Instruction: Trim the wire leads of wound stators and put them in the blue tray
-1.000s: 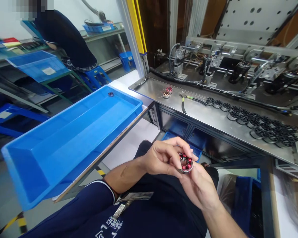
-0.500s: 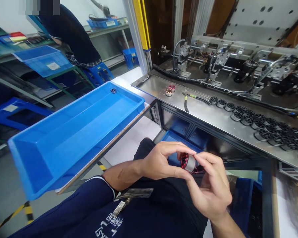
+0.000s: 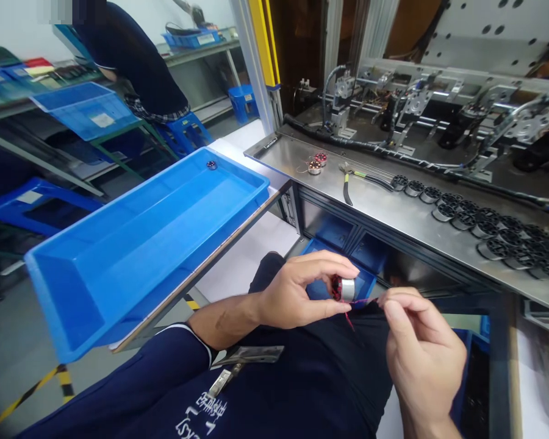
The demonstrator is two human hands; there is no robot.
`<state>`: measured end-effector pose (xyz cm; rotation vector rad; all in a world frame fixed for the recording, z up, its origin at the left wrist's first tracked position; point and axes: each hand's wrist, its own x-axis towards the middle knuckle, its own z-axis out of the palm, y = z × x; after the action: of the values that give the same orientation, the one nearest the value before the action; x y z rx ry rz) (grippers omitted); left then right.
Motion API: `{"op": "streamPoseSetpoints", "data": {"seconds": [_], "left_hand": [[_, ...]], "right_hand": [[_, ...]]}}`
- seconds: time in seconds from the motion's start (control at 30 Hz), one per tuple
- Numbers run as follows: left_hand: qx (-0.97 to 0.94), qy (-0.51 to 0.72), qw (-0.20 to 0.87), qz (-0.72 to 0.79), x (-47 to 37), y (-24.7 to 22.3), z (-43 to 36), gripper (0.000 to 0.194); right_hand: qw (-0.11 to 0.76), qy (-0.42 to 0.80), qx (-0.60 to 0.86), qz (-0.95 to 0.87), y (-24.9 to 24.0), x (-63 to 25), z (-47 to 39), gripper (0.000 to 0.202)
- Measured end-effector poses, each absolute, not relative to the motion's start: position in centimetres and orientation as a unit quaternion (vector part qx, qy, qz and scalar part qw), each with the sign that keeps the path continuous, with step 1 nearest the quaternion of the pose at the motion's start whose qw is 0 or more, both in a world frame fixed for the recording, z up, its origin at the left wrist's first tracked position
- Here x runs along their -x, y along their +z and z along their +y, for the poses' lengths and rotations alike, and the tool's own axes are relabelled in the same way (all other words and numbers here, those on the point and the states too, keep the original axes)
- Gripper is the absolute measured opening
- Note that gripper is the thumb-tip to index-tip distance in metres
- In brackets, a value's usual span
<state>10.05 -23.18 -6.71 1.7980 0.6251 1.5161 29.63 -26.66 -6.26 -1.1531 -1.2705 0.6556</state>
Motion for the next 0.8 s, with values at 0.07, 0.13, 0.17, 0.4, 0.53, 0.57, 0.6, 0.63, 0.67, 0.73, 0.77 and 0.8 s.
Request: {"op": "streamPoseSetpoints", "data": {"seconds": [0.07, 0.13, 0.17, 0.4, 0.53, 0.57, 0.6, 0.63, 0.67, 0.73, 0.77, 0.8], "left_hand": [[-0.729, 0.587, 0.239, 0.258, -10.0, -6.6, -23.2, 0.025], [-0.755, 0.578, 0.153, 0.270, -10.1, -6.6, -23.2, 0.025], [-0.764, 0.570, 0.122, 0.276, -10.1, -6.6, -23.2, 0.027], [-0.799, 0.517, 0.044, 0.304, -9.9, -6.3, -23.8, 0.024], [-0.798, 0.510, 0.119, 0.299, -9.2, -6.2, -23.9, 0.022], [-0.795, 0.511, 0.137, 0.297, -9.1, -6.2, -23.9, 0.022], [-0.794, 0.511, 0.149, 0.294, -9.0, -6.2, -23.9, 0.023], [-0.794, 0.510, 0.157, 0.292, -9.0, -6.2, -24.0, 0.024], [-0.794, 0.509, 0.162, 0.290, -8.9, -6.3, -24.0, 0.025], [-0.798, 0.506, 0.167, 0.283, -8.9, -6.4, -24.0, 0.027], [-0.799, 0.507, 0.167, 0.277, -9.0, -6.4, -24.0, 0.027], [-0.799, 0.511, 0.165, 0.271, -9.0, -6.4, -24.0, 0.027]], "right_hand": [[0.630, 0.229, 0.445, -0.594, -5.6, -30.2, -26.4, 0.022], [0.595, 0.135, 0.392, -0.689, -4.6, -30.5, -26.1, 0.036], [0.547, 0.088, 0.383, -0.739, -4.1, -30.4, -26.0, 0.039], [0.423, 0.059, 0.367, -0.826, -3.0, -28.5, -25.7, 0.007], [0.465, 0.089, 0.422, -0.773, -2.5, -29.2, -25.5, 0.009], [0.467, 0.106, 0.434, -0.763, -2.2, -29.5, -25.4, 0.009], [0.467, 0.130, 0.437, -0.758, -1.9, -29.8, -25.2, 0.006], [0.462, 0.156, 0.430, -0.760, -1.7, -29.9, -25.1, 0.002], [0.449, 0.177, 0.419, -0.769, -1.4, -30.0, -25.1, 0.005], [0.409, 0.184, 0.394, -0.802, -0.8, -29.6, -25.0, 0.015], [0.386, 0.176, 0.387, -0.819, -0.5, -29.3, -25.0, 0.016], [0.366, 0.164, 0.384, -0.832, -0.2, -28.9, -25.0, 0.014]]}}
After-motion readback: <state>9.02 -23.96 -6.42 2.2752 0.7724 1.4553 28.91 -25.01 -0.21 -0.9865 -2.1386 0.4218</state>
